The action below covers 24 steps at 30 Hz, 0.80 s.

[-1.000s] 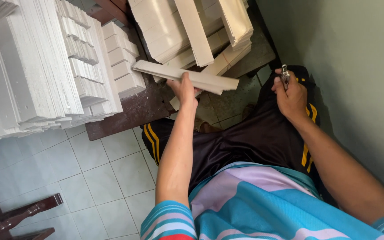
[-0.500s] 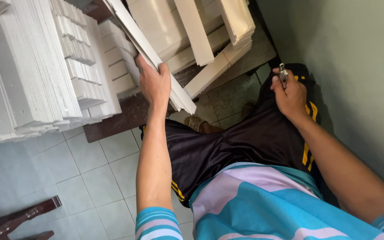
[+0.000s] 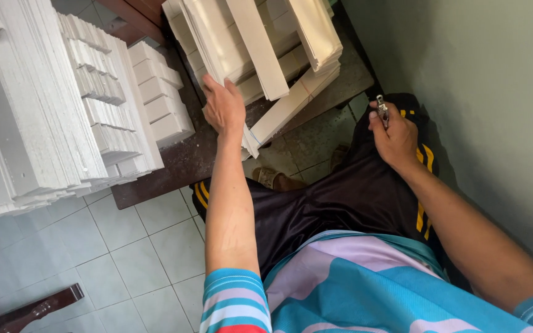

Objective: The person is using a hand-held hole puncher to create holes in the corners of white rectangular boards.

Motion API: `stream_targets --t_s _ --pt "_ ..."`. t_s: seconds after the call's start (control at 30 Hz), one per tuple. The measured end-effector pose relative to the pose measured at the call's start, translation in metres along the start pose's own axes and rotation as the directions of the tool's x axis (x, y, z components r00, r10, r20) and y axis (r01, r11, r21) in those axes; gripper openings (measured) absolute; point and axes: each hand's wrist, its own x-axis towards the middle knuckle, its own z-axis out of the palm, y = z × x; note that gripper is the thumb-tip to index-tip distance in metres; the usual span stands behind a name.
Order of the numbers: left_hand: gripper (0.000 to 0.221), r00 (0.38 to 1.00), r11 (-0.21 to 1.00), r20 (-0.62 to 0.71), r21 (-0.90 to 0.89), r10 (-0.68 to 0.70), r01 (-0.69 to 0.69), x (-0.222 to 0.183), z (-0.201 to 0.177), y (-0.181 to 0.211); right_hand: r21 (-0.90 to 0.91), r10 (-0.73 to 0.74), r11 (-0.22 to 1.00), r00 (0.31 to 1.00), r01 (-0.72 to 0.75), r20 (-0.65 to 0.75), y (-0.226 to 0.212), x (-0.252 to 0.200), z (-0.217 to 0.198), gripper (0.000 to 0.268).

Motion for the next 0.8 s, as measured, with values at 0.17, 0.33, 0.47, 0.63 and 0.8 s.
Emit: stream_targets --t_s 0.17,0.33,0.47,0.63,0.8 --pt "0.048 1.000 0.981 -0.022 -0.191 0.017 -0.021 0.019 -0.003 -0.014 -0.013 -0.008 1.000 1.000 0.008 0.020 0.005 0.000 0.000 0.019" --pt "0.055 0.970 0.914 -0.224 -0.369 0.091 -0.171 0.040 -0.069 0.015 -0.077 0.052 0.996 0.996 -0.047 0.073 -0.004 0.000 -0.001 0.035" --pt "0.031 0.830 0.816 -0.535 -0.404 0.156 -0.414 0.061 -0.097 0.033 -0.097 0.074 0.993 0.994 -0.066 0.079 -0.001 0.001 0.001 0.035" --pt "0.030 0.722 0.832 -0.689 -0.366 0.059 -0.418 0.077 -0.103 0.049 -0.098 0.061 0.994 0.996 -0.054 0.071 -0.002 0.002 0.001 0.033" --pt "0.027 0.719 0.772 -0.695 -0.461 -0.008 -0.438 0.075 -0.081 0.052 -0.103 0.100 0.990 0.991 -0.091 0.086 -0.002 0.003 0.001 0.033"
